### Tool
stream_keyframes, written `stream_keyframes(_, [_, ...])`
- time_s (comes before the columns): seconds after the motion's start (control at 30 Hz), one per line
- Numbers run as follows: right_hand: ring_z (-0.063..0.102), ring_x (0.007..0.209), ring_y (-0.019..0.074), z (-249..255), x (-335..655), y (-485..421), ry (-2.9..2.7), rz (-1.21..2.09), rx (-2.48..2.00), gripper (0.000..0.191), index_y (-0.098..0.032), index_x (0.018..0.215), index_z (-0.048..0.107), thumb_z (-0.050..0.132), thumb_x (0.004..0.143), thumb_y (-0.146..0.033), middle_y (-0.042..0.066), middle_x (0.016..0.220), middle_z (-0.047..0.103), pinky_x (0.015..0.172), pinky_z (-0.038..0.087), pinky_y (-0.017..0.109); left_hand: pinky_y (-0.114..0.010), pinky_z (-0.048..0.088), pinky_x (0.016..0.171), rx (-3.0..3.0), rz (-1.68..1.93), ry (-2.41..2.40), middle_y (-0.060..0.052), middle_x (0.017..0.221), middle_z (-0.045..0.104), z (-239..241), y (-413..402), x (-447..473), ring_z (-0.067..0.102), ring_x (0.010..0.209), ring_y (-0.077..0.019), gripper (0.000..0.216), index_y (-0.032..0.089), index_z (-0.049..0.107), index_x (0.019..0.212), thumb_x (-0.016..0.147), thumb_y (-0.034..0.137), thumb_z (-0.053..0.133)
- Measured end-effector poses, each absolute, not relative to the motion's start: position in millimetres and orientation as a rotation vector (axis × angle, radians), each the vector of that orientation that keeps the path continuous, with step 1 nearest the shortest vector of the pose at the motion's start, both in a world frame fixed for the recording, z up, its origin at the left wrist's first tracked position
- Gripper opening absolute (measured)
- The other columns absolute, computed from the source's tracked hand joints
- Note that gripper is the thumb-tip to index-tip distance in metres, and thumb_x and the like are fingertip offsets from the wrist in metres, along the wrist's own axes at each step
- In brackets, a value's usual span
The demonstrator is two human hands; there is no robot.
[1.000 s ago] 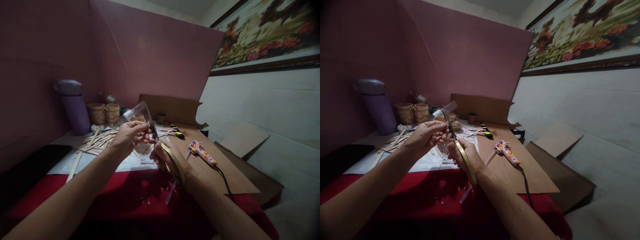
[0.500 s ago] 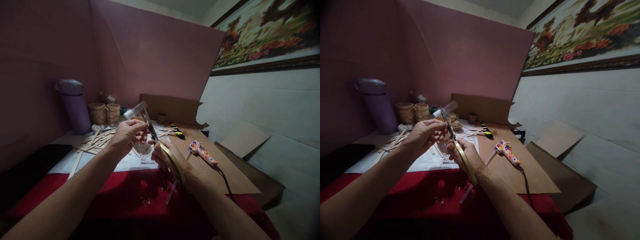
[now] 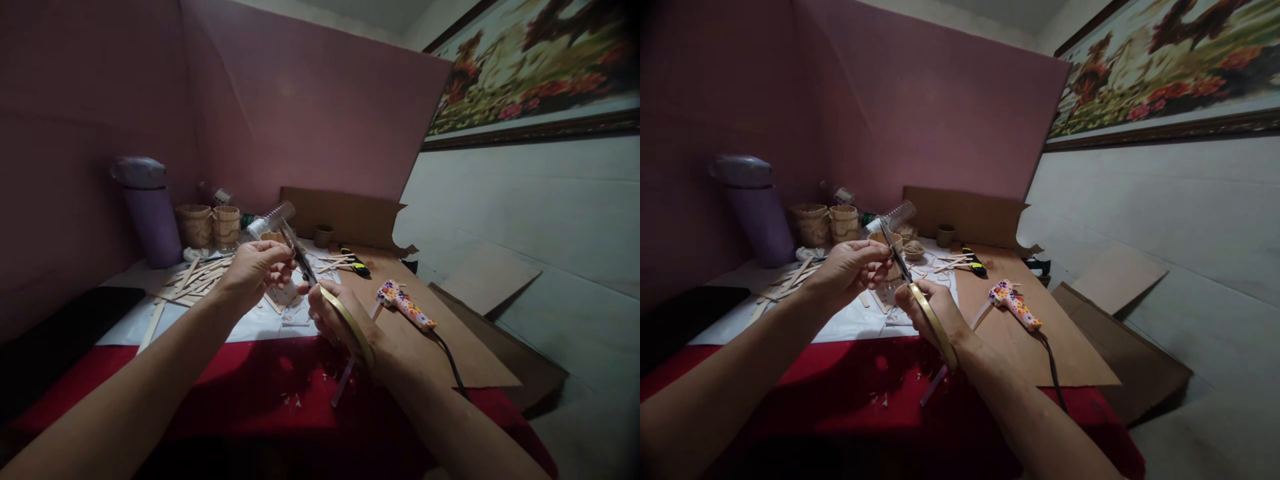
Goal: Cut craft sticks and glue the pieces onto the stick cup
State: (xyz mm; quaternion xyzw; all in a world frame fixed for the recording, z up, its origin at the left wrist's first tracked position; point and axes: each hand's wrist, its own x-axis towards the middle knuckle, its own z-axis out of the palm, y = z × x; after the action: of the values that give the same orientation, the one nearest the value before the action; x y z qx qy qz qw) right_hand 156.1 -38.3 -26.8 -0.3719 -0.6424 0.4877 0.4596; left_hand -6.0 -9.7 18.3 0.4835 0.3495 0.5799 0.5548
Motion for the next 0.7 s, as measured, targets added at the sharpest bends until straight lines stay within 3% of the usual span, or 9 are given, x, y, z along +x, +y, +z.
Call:
stream_keyframes(0.23, [0.037,0.048,0.0109,-27.8,154.8,-37.6,-1.616,1.197,-0.894,0.058,-0.021,0.077,0.056,0.059,0.067,-0.078,-0.005,0.054,0.041,0.045,0.029,0.026,-0.018,0.033,0.034,1.156,1.376,0.799,-0.003,0.054,0.061,19.5,-8.4,-6.9,0.048,0.036,-0.0065,0.018,0.01,0.059,0.06,0.06,0.019,0.075])
stream_keyframes(0.7, [0.027,0.048,0.007,-24.7,151.1,-48.4,-1.595,1.17,-0.9,0.061,-0.018,0.079,0.055,0.062,0.067,-0.078,-0.007,0.056,0.036,0.045,0.02,0.023,-0.019,0.032,0.033,1.176,1.347,0.794,-0.003,0.054,0.062,17.2,-6.7,-9.3,0.047,0.034,-0.0068,0.015,0.01,0.061,0.06,0.063,0.017,0.074])
